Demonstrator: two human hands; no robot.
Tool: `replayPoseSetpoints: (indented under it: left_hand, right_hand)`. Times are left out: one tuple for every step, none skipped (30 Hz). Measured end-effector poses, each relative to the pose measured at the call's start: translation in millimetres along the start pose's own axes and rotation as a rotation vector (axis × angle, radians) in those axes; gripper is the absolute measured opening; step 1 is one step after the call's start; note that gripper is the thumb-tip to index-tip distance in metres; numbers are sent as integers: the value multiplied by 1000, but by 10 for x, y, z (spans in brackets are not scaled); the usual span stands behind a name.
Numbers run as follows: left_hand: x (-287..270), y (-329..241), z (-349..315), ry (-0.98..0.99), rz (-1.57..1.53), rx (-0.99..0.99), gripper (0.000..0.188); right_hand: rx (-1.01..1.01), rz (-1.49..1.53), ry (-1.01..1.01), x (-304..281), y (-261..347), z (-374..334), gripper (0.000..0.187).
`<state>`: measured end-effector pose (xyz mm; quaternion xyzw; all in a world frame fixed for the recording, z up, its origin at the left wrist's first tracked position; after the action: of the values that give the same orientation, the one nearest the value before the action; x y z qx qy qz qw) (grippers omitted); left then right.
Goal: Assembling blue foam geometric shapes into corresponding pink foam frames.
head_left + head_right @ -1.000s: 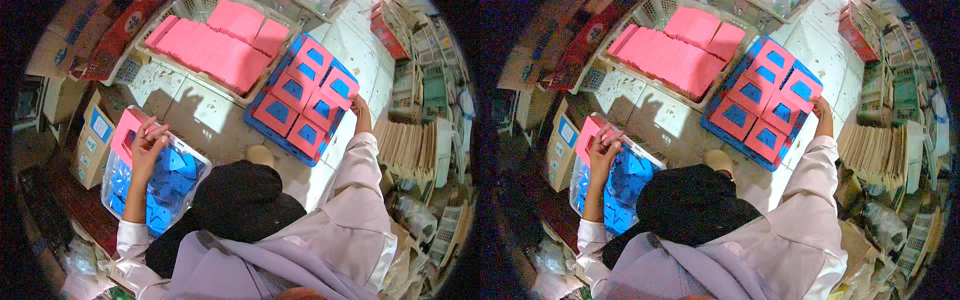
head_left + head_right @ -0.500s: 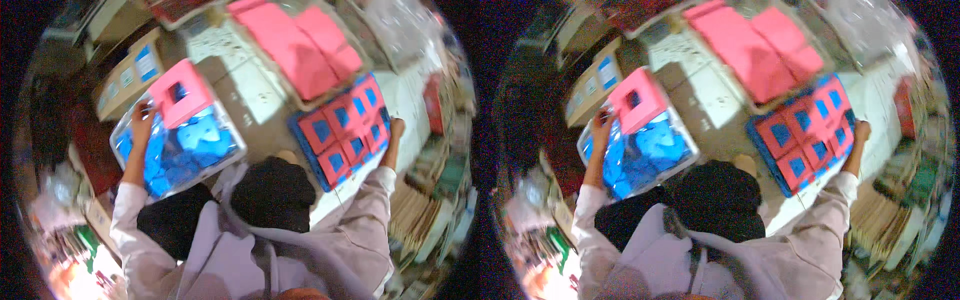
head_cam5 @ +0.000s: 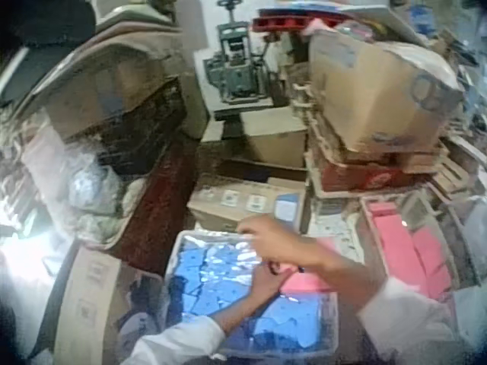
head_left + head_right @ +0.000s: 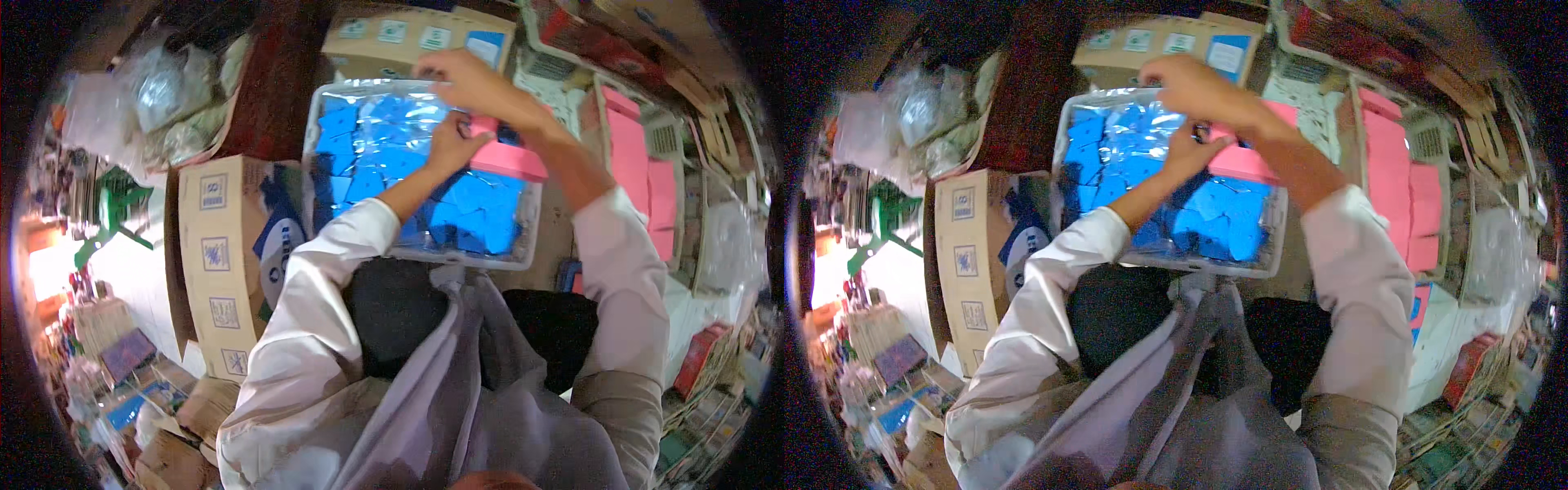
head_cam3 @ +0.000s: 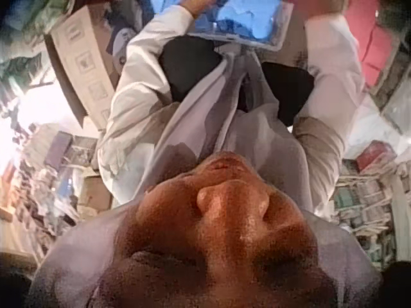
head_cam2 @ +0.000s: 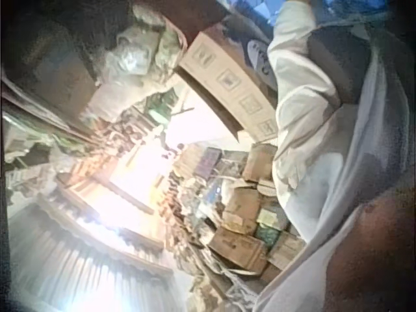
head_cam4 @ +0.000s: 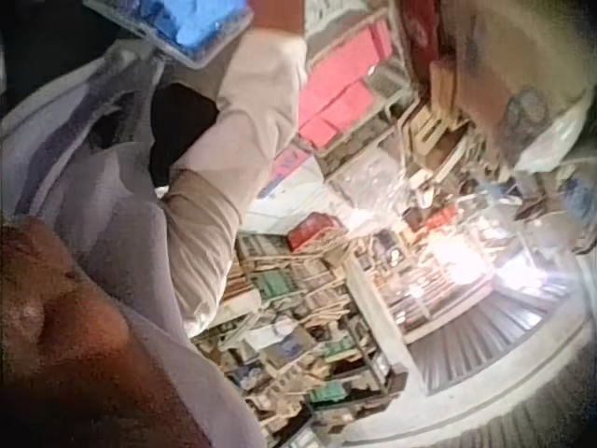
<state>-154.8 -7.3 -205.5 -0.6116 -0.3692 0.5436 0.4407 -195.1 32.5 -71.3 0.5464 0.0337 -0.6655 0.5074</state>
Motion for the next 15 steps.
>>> replayPoseSetpoints:
  left_hand:
    - [34,-4,-4,35,-68,7,46]
    - [131,318,61,17,-157,147,43]
    - [167,692,127,5,-240,284,40]
    - [267,828,172,58,-322,113,43]
    - [351,772,125,118,-398,-54,46]
    - [276,246,-38,36,-209,-54,42]
    - [247,94,-95,180,-531,-201,49]
    - [119,105,-105,142,-378,-196,49]
    - [25,110,-102,110,-226,-194,48]
    - [-13,124,-91,100,-228,-194,48]
    - [-19,137,-83,100,-214,-194,44]
    - [-18,164,-75,104,-201,-194,40]
    - [-21,150,-59,108,-205,-193,40]
    - [-23,122,-44,89,-148,-163,39]
    - [-8,98,-39,74,-93,-132,37]
  right_hand:
    - [18,0,129,387,14,251,26]
    - [-13,7,201,758,175,557,25]
    - [-38,16,274,1140,303,790,24]
    - [1,-2,331,1463,122,819,29]
    - [43,-24,381,1698,-45,807,33]
    - [73,-33,378,1829,-206,743,33]
    - [123,-53,393,1959,-228,764,39]
    - [155,-62,416,2104,-156,842,45]
    - [142,-59,423,2217,-77,882,45]
    - [168,-114,399,2248,-3,893,51]
    - [200,-169,375,2255,34,913,58]
    - [265,-145,457,2317,7,943,62]
    - [269,-148,458,2273,34,969,62]
    - [262,-193,488,2239,56,961,62]
    - [260,-239,519,2199,63,941,62]
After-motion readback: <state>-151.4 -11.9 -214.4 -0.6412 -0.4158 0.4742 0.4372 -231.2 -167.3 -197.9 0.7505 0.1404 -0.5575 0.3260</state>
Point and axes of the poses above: each hand's wrist, its own z-axis towards the middle knuckle, its own x-axis out of the palm, y = z × x, the point moved 7 cm from there along z, towards the middle knuckle, and after that the axes turned 10 degrees about -x, right-handed, at the moved point
